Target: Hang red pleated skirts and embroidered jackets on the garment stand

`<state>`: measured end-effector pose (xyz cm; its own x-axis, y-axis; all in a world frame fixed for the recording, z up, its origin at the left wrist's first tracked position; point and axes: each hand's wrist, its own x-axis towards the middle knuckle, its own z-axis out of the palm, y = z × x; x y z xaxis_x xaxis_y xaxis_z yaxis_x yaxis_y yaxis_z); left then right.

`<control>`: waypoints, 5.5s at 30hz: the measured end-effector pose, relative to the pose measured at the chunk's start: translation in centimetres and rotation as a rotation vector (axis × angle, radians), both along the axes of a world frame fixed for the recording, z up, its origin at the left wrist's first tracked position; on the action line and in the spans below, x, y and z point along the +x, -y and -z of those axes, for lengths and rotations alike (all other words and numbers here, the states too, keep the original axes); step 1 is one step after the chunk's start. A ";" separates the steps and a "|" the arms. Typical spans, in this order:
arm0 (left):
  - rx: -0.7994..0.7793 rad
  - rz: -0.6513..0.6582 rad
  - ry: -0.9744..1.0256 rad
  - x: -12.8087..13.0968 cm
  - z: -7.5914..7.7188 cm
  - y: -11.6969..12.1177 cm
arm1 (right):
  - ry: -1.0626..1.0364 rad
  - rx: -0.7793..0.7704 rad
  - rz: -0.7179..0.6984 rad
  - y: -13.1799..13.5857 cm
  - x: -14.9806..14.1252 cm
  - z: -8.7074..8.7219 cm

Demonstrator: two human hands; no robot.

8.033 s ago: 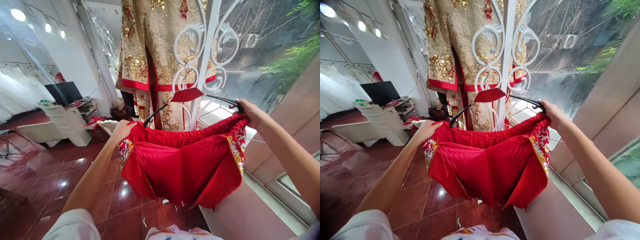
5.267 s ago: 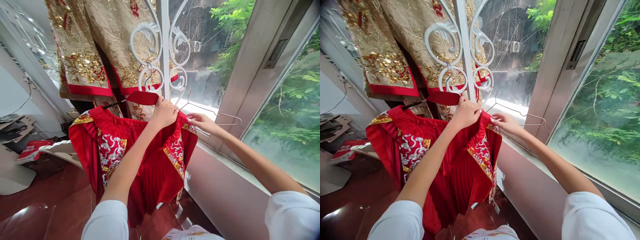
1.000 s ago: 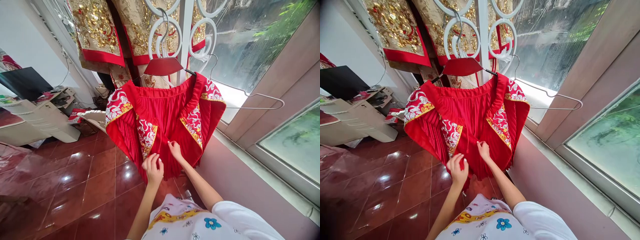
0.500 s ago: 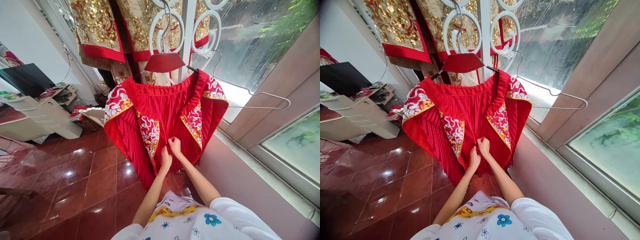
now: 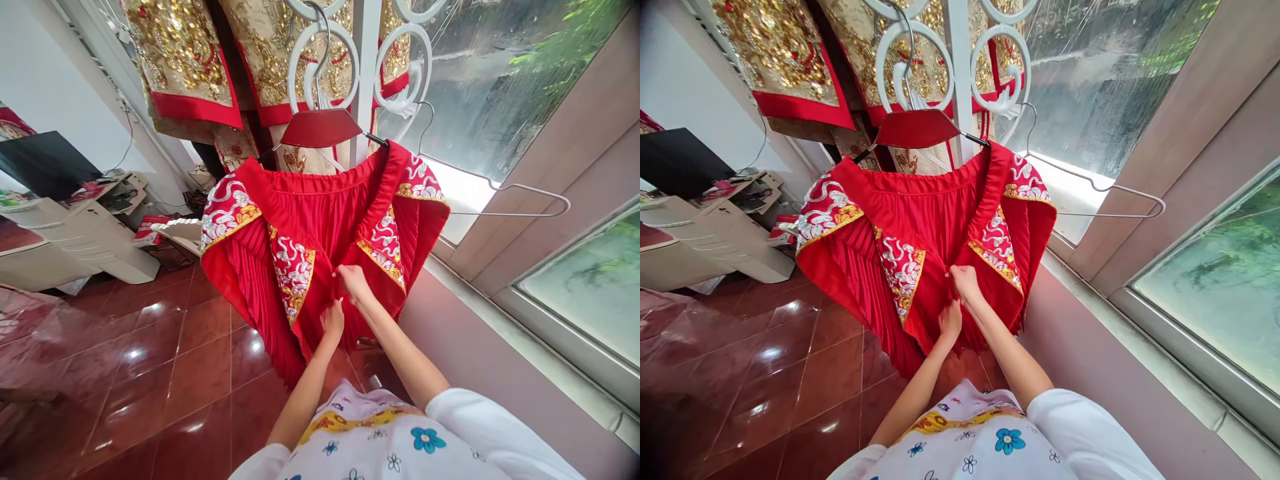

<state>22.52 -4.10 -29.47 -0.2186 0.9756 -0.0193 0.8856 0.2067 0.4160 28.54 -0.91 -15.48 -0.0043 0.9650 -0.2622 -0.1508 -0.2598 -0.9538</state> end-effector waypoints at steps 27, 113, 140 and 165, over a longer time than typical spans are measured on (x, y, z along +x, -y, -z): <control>0.291 -0.011 -0.007 0.6 -18.2 -0.7 | 0.741 0.702 0.283 -0.9 2.7 -4.3; 0.216 0.589 1.609 -5.5 -15.8 4.4 | -0.195 0.372 -0.295 5.1 2.3 -3.9; 0.740 0.268 1.868 -9.2 -14.8 7.0 | -0.203 0.362 -0.215 5.2 3.7 -3.8; 0.276 0.446 1.155 -2.7 -19.4 3.1 | 0.014 0.513 -0.179 6.0 4.1 -5.3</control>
